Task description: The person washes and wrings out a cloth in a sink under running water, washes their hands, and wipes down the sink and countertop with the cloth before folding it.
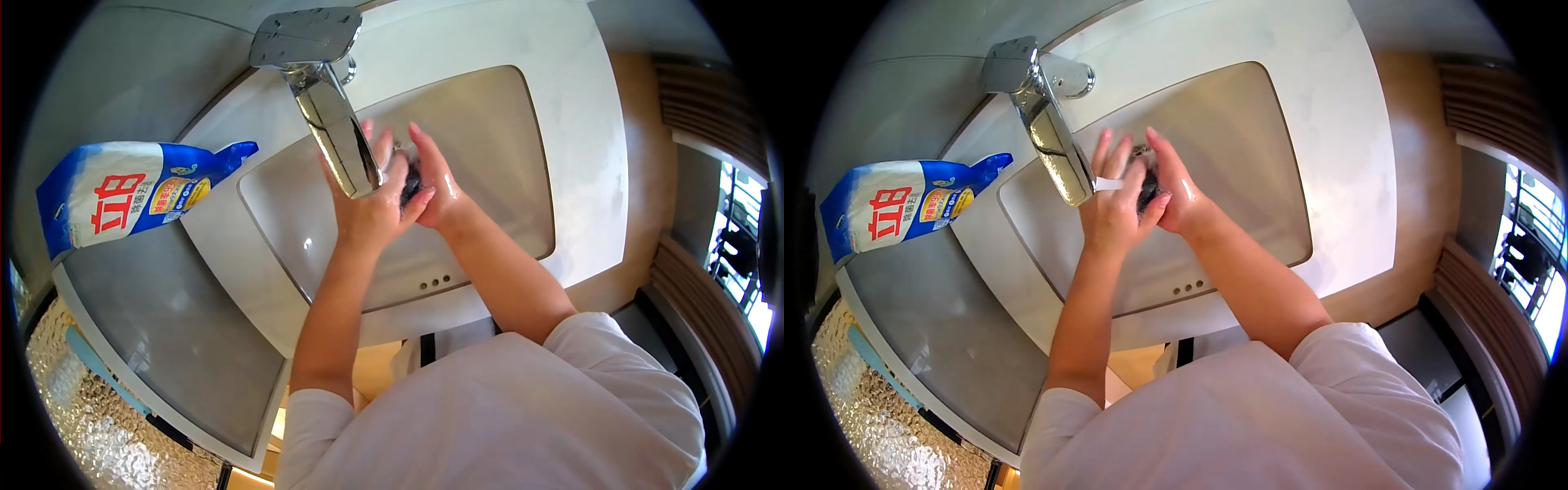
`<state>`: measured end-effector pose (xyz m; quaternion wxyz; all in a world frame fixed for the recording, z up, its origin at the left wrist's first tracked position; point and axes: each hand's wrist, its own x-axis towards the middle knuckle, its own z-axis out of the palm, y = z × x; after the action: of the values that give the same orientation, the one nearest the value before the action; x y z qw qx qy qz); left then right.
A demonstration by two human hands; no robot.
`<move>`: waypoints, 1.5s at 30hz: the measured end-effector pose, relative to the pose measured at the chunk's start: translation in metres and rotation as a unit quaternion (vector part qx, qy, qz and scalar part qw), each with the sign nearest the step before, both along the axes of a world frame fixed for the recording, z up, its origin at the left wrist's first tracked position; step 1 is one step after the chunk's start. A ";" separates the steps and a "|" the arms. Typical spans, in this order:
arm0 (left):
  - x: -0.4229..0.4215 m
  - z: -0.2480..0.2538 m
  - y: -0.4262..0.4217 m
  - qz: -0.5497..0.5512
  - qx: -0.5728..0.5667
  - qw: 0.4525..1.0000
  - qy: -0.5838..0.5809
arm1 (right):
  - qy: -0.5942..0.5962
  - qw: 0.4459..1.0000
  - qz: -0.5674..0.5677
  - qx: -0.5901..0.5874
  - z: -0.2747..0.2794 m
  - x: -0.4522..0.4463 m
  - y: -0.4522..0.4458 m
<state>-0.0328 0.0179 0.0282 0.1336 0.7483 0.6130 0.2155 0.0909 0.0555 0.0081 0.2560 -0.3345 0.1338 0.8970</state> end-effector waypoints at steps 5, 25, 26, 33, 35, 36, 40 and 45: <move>0.003 -0.031 -0.003 -0.051 0.069 0.980 -0.182 | -0.017 0.996 -0.014 0.091 -0.015 -0.006 -0.008; 0.006 0.000 -0.037 0.198 0.046 0.905 -0.374 | -0.283 0.933 0.025 0.222 0.010 0.005 0.006; 0.007 0.007 -0.044 0.231 0.011 0.894 -0.385 | -0.296 0.938 0.022 0.180 0.014 0.007 0.008; 0.010 0.016 -0.064 0.354 -0.019 0.819 -0.451 | -0.239 0.968 -0.043 0.065 0.015 -0.011 0.007; 0.005 0.017 -0.067 0.389 -0.078 0.827 -0.398 | -0.257 0.959 -0.008 0.116 0.019 -0.012 0.007; 0.001 0.016 -0.067 0.388 -0.077 0.828 -0.398 | -0.249 0.960 -0.015 0.130 0.024 -0.010 0.010; -0.020 0.012 -0.065 0.314 -0.225 0.890 -0.241 | -0.194 0.961 -0.096 0.173 0.043 -0.004 0.016; -0.004 -0.015 -0.054 0.237 -0.150 0.766 -0.578 | 0.067 0.979 -0.190 -0.029 0.045 -0.001 0.023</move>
<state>-0.0370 -0.0366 0.0132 0.5177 0.2833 0.6023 0.5376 0.0896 0.0788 0.0528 0.4022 -0.2495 0.2376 0.8482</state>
